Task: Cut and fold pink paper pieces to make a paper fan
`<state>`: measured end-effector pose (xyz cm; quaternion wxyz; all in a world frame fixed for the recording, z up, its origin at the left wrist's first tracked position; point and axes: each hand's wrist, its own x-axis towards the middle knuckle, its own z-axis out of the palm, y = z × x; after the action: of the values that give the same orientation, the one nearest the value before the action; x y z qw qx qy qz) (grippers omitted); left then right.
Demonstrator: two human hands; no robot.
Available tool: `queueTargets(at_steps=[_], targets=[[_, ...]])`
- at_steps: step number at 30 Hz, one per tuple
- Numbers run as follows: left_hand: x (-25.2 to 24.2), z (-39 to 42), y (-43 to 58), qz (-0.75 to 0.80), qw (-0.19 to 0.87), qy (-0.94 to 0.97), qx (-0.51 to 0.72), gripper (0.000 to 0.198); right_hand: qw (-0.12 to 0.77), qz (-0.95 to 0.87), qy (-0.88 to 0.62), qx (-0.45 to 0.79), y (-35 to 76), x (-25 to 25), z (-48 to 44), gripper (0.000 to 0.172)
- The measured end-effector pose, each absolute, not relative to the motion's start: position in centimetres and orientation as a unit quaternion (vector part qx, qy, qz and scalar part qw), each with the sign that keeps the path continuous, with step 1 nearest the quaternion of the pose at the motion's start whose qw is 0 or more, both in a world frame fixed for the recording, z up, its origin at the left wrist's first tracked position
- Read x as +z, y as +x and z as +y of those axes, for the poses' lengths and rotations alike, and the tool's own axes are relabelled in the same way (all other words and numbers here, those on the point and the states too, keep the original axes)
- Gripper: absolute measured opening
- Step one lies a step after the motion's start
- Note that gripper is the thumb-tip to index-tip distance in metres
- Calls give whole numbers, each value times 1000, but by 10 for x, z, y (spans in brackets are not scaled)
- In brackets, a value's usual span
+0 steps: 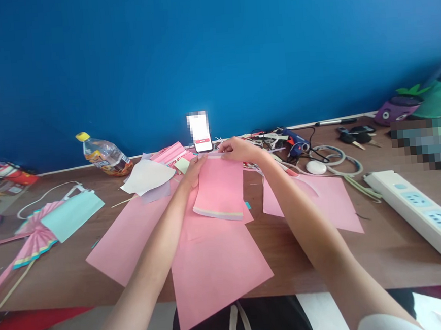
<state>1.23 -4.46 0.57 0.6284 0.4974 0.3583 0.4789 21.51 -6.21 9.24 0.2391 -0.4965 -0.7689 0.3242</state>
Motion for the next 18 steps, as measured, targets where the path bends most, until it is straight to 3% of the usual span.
queueTargets(at_steps=[6,12,18], targets=[[4,-43,13,358,607,517,486,37,218,-782,-479,335,213,83,-57,16],[5,-45,13,365,571,570,465,35,214,-798,-473,304,207,77,-55,22],[6,-45,11,347,599,545,474,32,218,-819,-417,328,206,73,-55,22]])
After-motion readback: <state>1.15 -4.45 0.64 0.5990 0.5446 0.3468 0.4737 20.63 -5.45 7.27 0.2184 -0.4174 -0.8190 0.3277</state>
